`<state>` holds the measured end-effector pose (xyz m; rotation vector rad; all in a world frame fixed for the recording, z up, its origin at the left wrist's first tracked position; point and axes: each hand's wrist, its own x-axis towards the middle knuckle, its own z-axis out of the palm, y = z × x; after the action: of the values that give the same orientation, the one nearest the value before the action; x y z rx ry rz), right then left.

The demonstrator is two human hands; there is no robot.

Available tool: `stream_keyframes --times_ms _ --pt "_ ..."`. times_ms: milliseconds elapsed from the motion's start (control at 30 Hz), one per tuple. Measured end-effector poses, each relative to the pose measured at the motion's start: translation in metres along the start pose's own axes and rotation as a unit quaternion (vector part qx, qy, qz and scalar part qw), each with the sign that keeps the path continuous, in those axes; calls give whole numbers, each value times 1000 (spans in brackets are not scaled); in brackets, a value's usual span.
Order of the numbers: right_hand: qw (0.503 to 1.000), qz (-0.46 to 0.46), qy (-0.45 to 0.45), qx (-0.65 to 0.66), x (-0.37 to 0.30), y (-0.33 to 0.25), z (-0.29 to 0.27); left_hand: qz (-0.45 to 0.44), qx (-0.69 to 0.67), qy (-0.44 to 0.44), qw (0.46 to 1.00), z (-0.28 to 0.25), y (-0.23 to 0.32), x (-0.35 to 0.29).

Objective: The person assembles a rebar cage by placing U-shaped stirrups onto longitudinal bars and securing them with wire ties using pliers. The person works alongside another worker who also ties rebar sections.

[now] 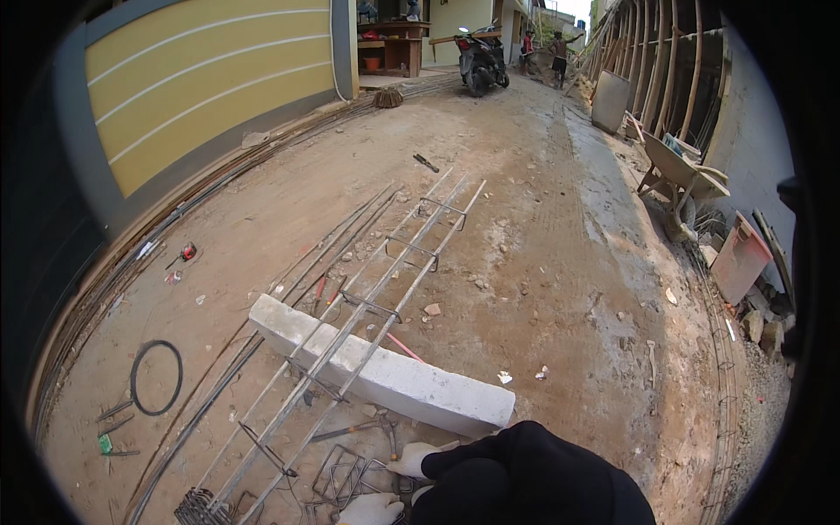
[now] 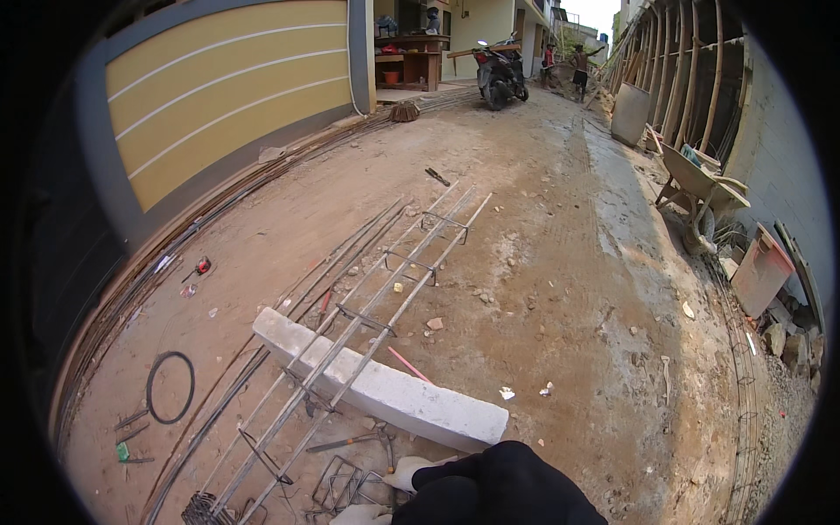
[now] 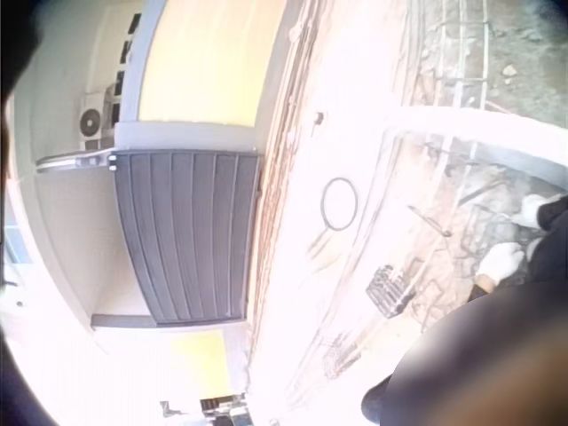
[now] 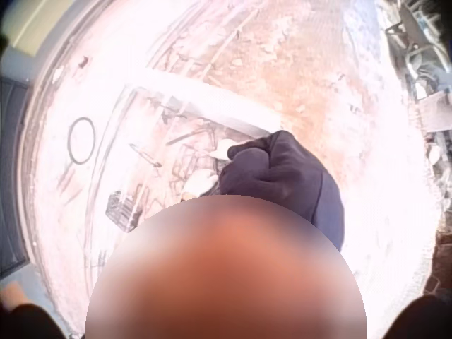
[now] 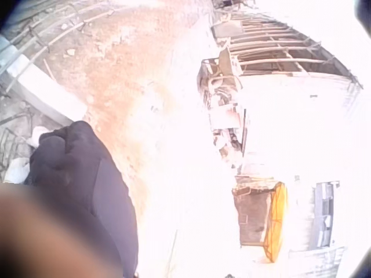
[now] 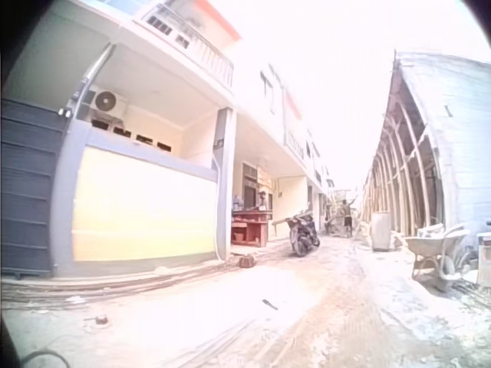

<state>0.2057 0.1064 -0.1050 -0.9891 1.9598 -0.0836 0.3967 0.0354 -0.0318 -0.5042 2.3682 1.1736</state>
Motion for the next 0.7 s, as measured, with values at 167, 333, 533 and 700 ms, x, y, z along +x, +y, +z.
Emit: stream_keyframes --times_ms 167,333,533,700 --pt "996 40 74 -31 11 -21 21 33 92 130 987 14 -31 20" --pt "983 -39 76 -160 5 -16 -5 -83 -3 161 983 23 -78 21" --pt "996 42 70 24 -105 -78 -87 13 -567 118 815 44 -81 -1" --pt "969 -44 25 -241 -200 -179 -107 133 -545 168 811 55 -24 -20"
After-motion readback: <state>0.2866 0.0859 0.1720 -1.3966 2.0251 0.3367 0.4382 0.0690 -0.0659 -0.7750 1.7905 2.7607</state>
